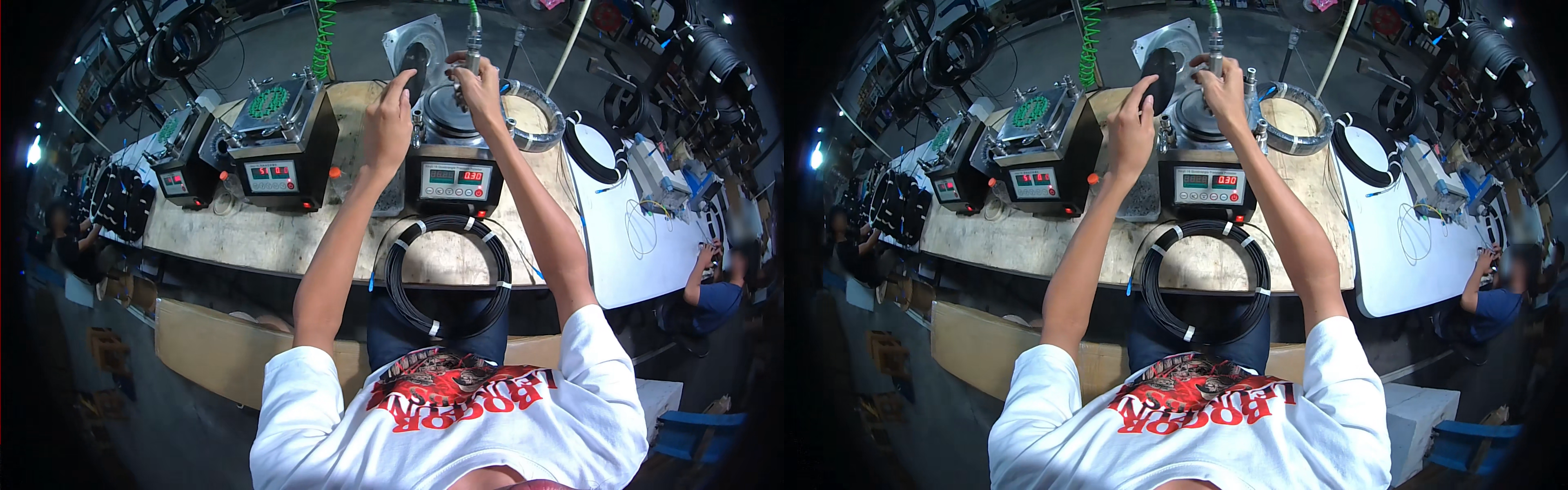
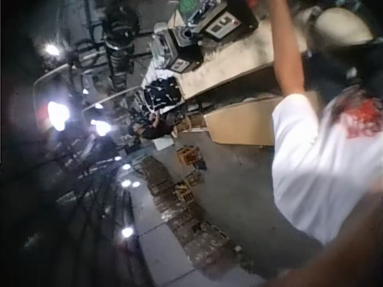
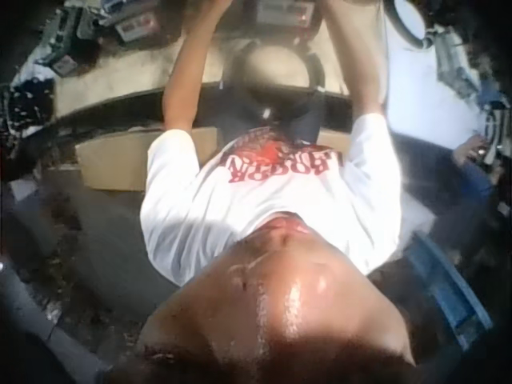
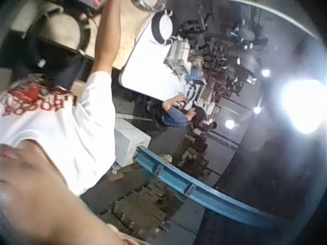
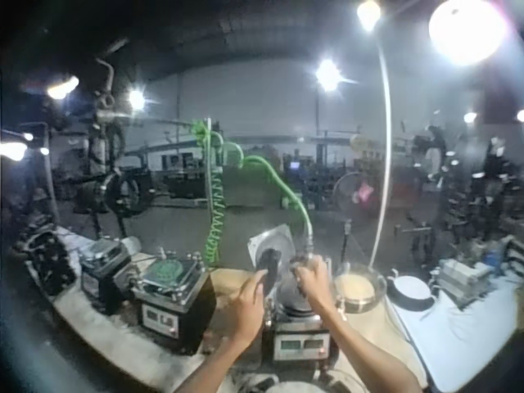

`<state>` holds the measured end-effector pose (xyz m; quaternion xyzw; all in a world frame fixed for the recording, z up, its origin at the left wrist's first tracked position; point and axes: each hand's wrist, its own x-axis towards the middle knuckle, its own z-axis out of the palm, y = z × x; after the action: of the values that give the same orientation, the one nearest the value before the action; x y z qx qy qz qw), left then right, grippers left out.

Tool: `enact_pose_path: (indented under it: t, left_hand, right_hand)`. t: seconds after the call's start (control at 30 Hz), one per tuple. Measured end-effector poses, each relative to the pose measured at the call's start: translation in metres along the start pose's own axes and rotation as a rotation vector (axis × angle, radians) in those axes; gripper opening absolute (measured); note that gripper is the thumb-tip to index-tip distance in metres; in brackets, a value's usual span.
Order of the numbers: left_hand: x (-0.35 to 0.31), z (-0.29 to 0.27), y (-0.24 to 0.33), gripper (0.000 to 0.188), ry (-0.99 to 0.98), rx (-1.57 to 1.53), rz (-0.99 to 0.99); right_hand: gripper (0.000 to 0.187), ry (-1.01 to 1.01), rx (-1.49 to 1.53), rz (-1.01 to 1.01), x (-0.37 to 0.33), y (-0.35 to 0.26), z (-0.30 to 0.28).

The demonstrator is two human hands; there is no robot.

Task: The recorder is placing a large coil of wire onto a testing machine, securing it, and then operating the machine to test the component before hanging it on a rack.

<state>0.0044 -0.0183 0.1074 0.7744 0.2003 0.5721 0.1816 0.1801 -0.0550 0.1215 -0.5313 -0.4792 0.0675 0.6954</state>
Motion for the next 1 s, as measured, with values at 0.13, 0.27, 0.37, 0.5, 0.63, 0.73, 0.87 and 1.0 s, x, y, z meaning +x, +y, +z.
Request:
enact_pose_path:
  t: [0.13,0.27,0.37,0.5,0.63,0.73,0.87,1.0]
  left_hand:
    - [-0.002,-0.002,-0.004,0.030,-0.054,0.016,-0.013]
    - [-0.001,0.000,-0.008,0.034,-0.132,0.031,0.000]
    - [0.002,0.011,-0.003,0.036,-0.152,0.062,0.075]
    - [0.003,0.020,0.001,0.050,-0.294,0.248,0.264]
    - [0.013,0.022,0.014,0.058,-0.457,0.339,0.360]
    - [0.018,0.013,-0.001,0.053,-0.361,0.368,0.249]
    - [0.022,0.008,0.006,0.045,-0.235,0.370,0.138]
    - [0.020,0.014,0.011,0.047,-0.274,0.341,0.207]
  right_hand:
    - [0.024,-0.189,0.073,0.146,0.001,-0.017,-0.014]
    - [0.023,-0.299,-0.024,0.214,0.000,-0.032,-0.038]
    - [0.021,-0.267,-0.051,0.068,0.021,-0.011,-0.070]
    - [0.022,-0.301,-0.251,-0.013,0.037,-0.023,-0.094]
    - [0.022,-0.391,-0.183,0.154,0.041,-0.033,-0.108]
    - [0.024,-0.414,-0.017,0.214,0.015,-0.047,-0.077]
    - [0.026,-0.298,0.092,0.128,-0.004,-0.039,-0.051]
    - [0.028,-0.148,-0.079,-0.038,0.006,-0.019,-0.047]
